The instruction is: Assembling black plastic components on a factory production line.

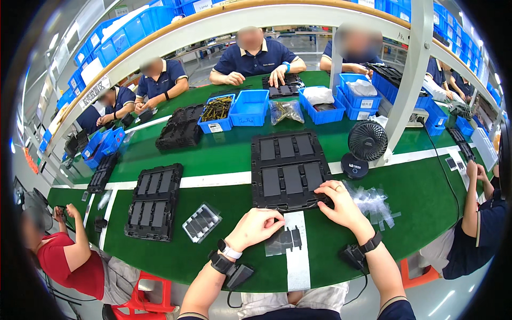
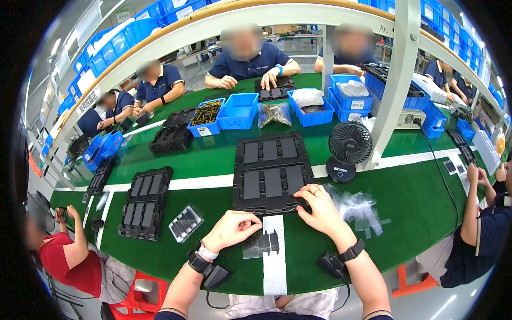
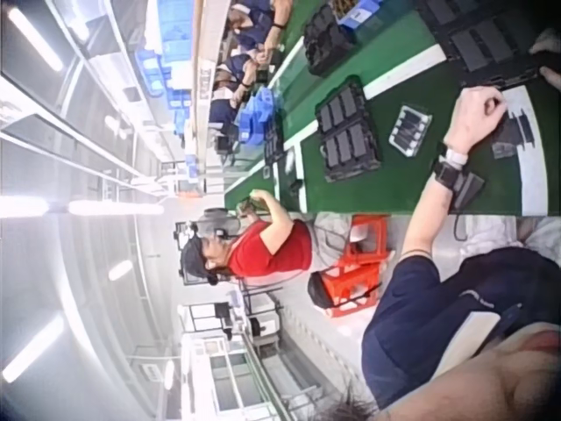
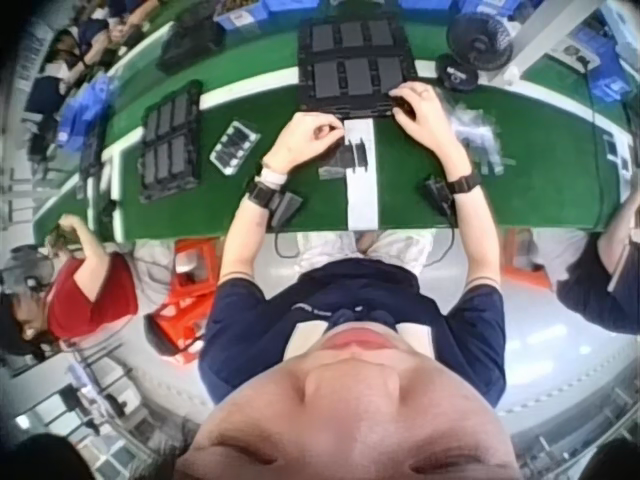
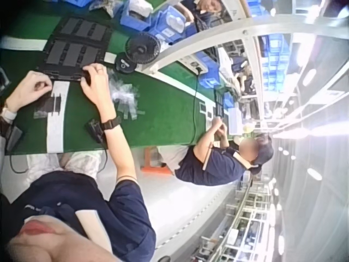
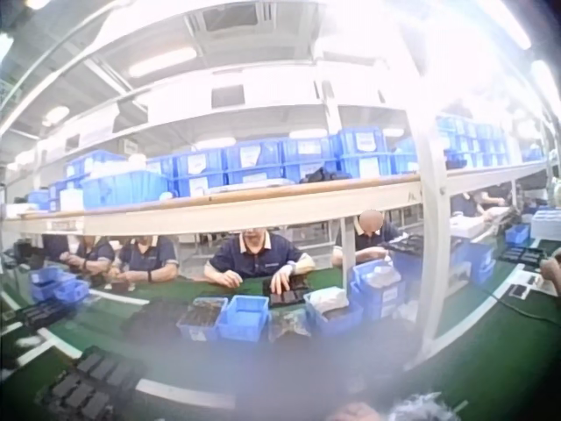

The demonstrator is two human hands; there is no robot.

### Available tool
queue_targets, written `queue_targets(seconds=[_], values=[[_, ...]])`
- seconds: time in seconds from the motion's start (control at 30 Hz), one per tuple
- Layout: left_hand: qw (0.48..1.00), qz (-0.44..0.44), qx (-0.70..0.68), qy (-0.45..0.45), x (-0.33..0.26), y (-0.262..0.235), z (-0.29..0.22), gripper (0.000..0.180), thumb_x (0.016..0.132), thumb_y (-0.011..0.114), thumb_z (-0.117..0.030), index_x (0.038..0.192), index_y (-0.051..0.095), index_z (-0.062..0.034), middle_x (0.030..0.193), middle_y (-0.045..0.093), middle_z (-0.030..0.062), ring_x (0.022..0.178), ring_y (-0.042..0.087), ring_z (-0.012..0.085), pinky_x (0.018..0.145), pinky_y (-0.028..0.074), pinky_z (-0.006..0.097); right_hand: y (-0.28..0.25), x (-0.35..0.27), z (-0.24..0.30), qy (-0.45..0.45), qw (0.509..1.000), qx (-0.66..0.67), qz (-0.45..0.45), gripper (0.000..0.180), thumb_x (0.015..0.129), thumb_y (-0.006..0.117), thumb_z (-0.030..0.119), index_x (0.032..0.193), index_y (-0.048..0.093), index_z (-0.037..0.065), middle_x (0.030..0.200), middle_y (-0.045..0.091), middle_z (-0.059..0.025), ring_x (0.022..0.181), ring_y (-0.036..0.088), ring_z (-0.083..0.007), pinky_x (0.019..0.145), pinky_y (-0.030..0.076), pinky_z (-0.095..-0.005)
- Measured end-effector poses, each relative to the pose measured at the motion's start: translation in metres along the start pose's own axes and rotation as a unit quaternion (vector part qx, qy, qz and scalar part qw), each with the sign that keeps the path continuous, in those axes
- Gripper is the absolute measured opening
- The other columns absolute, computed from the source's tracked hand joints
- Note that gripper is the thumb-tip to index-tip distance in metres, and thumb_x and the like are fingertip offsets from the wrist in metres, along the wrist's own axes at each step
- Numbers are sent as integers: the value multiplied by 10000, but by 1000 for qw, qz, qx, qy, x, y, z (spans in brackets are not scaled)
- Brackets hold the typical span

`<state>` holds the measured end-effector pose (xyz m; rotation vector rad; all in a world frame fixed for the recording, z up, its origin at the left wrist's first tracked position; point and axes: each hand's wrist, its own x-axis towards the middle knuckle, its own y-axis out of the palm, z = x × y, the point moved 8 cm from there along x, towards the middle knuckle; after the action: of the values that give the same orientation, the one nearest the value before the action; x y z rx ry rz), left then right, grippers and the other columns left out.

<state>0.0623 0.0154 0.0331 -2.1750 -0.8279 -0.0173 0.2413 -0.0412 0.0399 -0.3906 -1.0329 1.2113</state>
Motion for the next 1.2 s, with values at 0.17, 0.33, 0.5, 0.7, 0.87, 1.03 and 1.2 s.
queue_targets(seconds=[0.17,0.33,0.5,0.7,0.87,1.03,1.2], values=[[1000,-5,6,-11,-1,-2,0,77,755,646,-98,811,646,-45,511,464,27,441,406,89,434,351,238,0,-1,-1,5,1000,-3,4,304,720,633,111,1015,579,56,1059,527,-129,1071,463,-301,917,388,-380],[1000,25,-4,-16,-2,2,0,147,742,685,-164,839,649,-59,497,450,13,437,402,84,435,346,236,0,0,1,6,1000,-1,6,301,723,633,111,1014,579,55,1062,525,-128,1068,462,-302,914,388,-381],[996,86,2,-16,-4,10,-4,265,706,732,-231,902,652,-72,480,401,-9,424,373,83,440,337,236,1,-2,-1,5,1000,-5,4,299,726,630,114,1015,579,56,1068,523,-129,1068,462,-305,913,387,-380],[994,105,3,-31,-6,18,9,321,699,739,-249,960,656,-82,482,384,-15,429,363,85,450,340,239,0,0,1,6,1000,3,9,300,729,627,116,1019,578,58,1078,520,-131,1074,460,-306,916,385,-384],[995,84,12,-49,-4,16,4,394,699,742,-259,1033,637,-79,501,392,-8,445,374,88,456,351,248,0,-1,0,10,1000,7,11,304,728,627,119,1021,578,56,1079,520,-133,1074,460,-306,917,385,-386],[994,100,9,-29,-7,20,2,435,693,749,-268,1067,630,-82,515,392,-5,458,364,90,458,346,249,0,-3,2,-2,1000,-7,4,304,727,628,120,1019,578,51,1078,520,-131,1077,456,-303,919,383,-388],[995,101,-11,-24,-6,22,5,405,684,754,-246,1041,649,-86,514,385,-3,455,345,89,453,334,252,2,-2,-1,2,1000,2,5,296,728,627,124,1009,580,43,1073,519,-132,1078,453,-301,924,379,-390]])
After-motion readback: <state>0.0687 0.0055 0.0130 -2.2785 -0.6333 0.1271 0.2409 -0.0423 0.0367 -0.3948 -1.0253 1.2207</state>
